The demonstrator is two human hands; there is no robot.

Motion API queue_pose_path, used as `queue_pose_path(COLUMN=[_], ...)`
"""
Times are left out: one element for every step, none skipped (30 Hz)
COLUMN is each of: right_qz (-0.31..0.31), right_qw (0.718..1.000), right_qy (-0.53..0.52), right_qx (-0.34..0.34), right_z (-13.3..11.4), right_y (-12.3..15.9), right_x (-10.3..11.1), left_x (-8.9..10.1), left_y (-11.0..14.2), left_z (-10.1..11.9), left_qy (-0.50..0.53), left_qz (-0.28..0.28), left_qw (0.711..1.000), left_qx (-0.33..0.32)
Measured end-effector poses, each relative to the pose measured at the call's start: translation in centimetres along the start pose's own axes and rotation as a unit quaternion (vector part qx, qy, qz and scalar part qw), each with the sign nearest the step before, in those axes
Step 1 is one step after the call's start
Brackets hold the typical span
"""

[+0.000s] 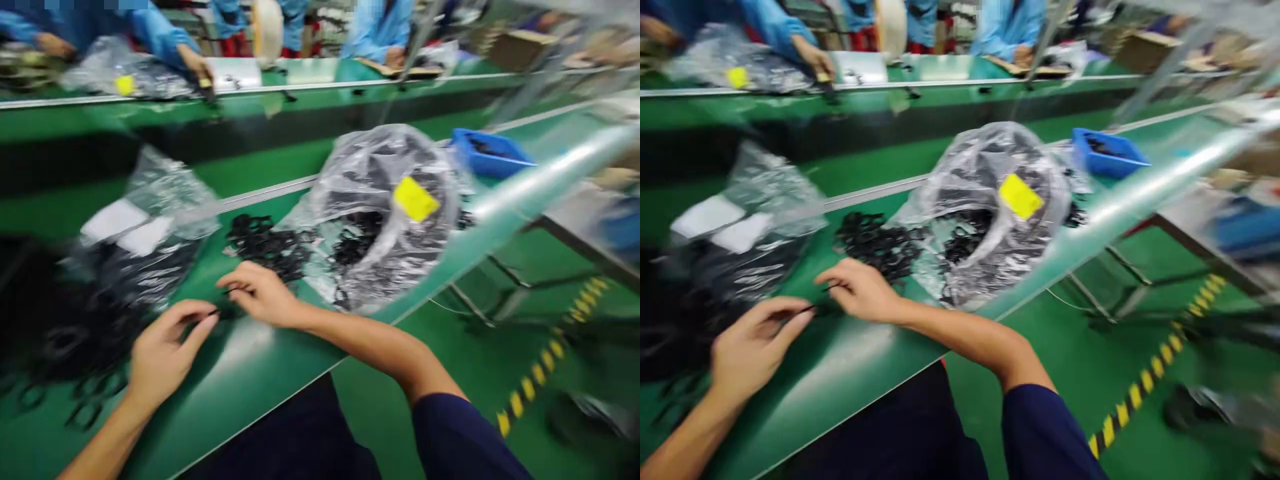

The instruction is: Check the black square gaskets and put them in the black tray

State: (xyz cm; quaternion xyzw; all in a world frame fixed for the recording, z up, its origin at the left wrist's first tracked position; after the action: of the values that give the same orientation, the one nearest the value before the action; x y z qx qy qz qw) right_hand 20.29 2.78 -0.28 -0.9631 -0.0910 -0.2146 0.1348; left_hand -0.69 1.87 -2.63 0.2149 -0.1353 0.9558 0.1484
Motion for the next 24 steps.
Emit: queue_pose_path(right_qz=[0.007, 0.005, 0.008, 0.002, -0.003, -0.004, -0.004, -0.008, -0.005, -0.004, 0.000, 0.005, 0.009, 0.011, 0.010, 0.005, -0.003, -0.009, -0.013, -0.012, -0.008, -0.003, 0.002, 0.008], right_qw=[0.997, 0.989, 0.977, 0.965, 0.954, 0.944, 0.937, 0.935, 0.936, 0.940, 0.947, 0.956, 0.965, 0.972, 0.976, 0.977, 0.976, 0.972, 0.968, 0.964, 0.961, 0.959, 0.958, 0.958], right_qy=[-0.074, -0.145, -0.206, -0.251, -0.283, -0.307, -0.321, -0.324, -0.318, -0.303, -0.279, -0.250, -0.218, -0.189, -0.167, -0.157, -0.159, -0.170, -0.185, -0.199, -0.210, -0.215, -0.216, -0.215], right_qx=[-0.022, -0.041, -0.059, -0.080, -0.102, -0.119, -0.135, -0.146, -0.154, -0.158, -0.157, -0.153, -0.147, -0.142, -0.140, -0.143, -0.151, -0.161, -0.170, -0.177, -0.183, -0.186, -0.187, -0.189], right_z=[0.3, 0.5, 0.6, 0.7, 0.8, 0.8, 0.8, 0.7, 0.7, 0.7, 0.7, 0.7, 0.7, 0.7, 0.7, 0.8, 0.8, 0.9, 0.9, 0.9, 0.8, 0.8, 0.7, 0.7], right_y=[-0.1, -0.3, -0.5, -0.6, -0.7, -0.8, -0.9, -0.9, -0.9, -1.0, -1.0, -1.1, -1.1, -1.2, -1.3, -1.3, -1.3, -1.3, -1.2, -1.2, -1.1, -1.0, -0.9, -0.9], right_x=[0.0, 0.0, 0.0, 0.0, 0.0, 0.0, 0.0, 0.0, 0.0, 0.0, 0.0, 0.1, 0.2, 0.3, 0.3, 0.3, 0.3, 0.2, 0.1, 0.0, 0.0, 0.0, -0.1, -0.1], left_x=[-0.9, -1.7, -2.4, -2.8, -3.0, -3.0, -3.0, -3.0, -3.0, -3.0, -2.9, -2.9, -2.8, -2.7, -2.6, -2.6, -2.5, -2.4, -2.2, -2.1, -1.9, -1.7, -1.5, -1.3], left_y=[-0.5, -1.2, -1.9, -2.5, -2.9, -3.1, -3.2, -3.1, -3.0, -2.9, -2.8, -2.8, -2.8, -2.8, -2.8, -2.9, -2.9, -2.9, -3.0, -3.0, -3.0, -3.0, -3.0, -2.9], left_z=[1.0, 1.7, 2.2, 2.4, 2.3, 2.2, 2.0, 1.8, 1.7, 1.6, 1.5, 1.5, 1.4, 1.4, 1.4, 1.4, 1.3, 1.3, 1.3, 1.4, 1.4, 1.5, 1.6, 1.7], left_qy=[0.046, 0.092, 0.134, 0.167, 0.192, 0.217, 0.240, 0.263, 0.282, 0.297, 0.308, 0.314, 0.318, 0.319, 0.319, 0.319, 0.318, 0.315, 0.309, 0.300, 0.288, 0.275, 0.259, 0.242], left_qz=[0.006, 0.011, 0.008, 0.004, 0.011, 0.018, 0.014, 0.010, 0.004, 0.001, 0.003, 0.007, 0.015, 0.025, 0.034, 0.042, 0.051, 0.061, 0.072, 0.084, 0.096, 0.107, 0.117, 0.124], left_qw=[0.998, 0.995, 0.990, 0.985, 0.979, 0.973, 0.967, 0.960, 0.954, 0.949, 0.945, 0.942, 0.941, 0.941, 0.941, 0.941, 0.942, 0.944, 0.946, 0.948, 0.951, 0.955, 0.958, 0.962], left_qx=[0.032, 0.045, 0.048, 0.053, 0.062, 0.070, 0.084, 0.093, 0.102, 0.108, 0.112, 0.114, 0.114, 0.111, 0.107, 0.100, 0.092, 0.082, 0.071, 0.061, 0.049, 0.037, 0.025, 0.013])
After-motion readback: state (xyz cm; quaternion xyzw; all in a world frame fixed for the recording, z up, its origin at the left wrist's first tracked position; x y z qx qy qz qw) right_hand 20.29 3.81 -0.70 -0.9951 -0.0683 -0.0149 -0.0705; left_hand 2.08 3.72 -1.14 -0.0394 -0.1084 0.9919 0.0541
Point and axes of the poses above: each hand's wrist, its own y-axis away from the middle knuckle, its own x-axis out of the back of the hand, z = x × y, the point moved 4 cm from there along -y, towards the middle knuckle, and after that the axes turned 6 degrees about y, right-handed, at the moved point
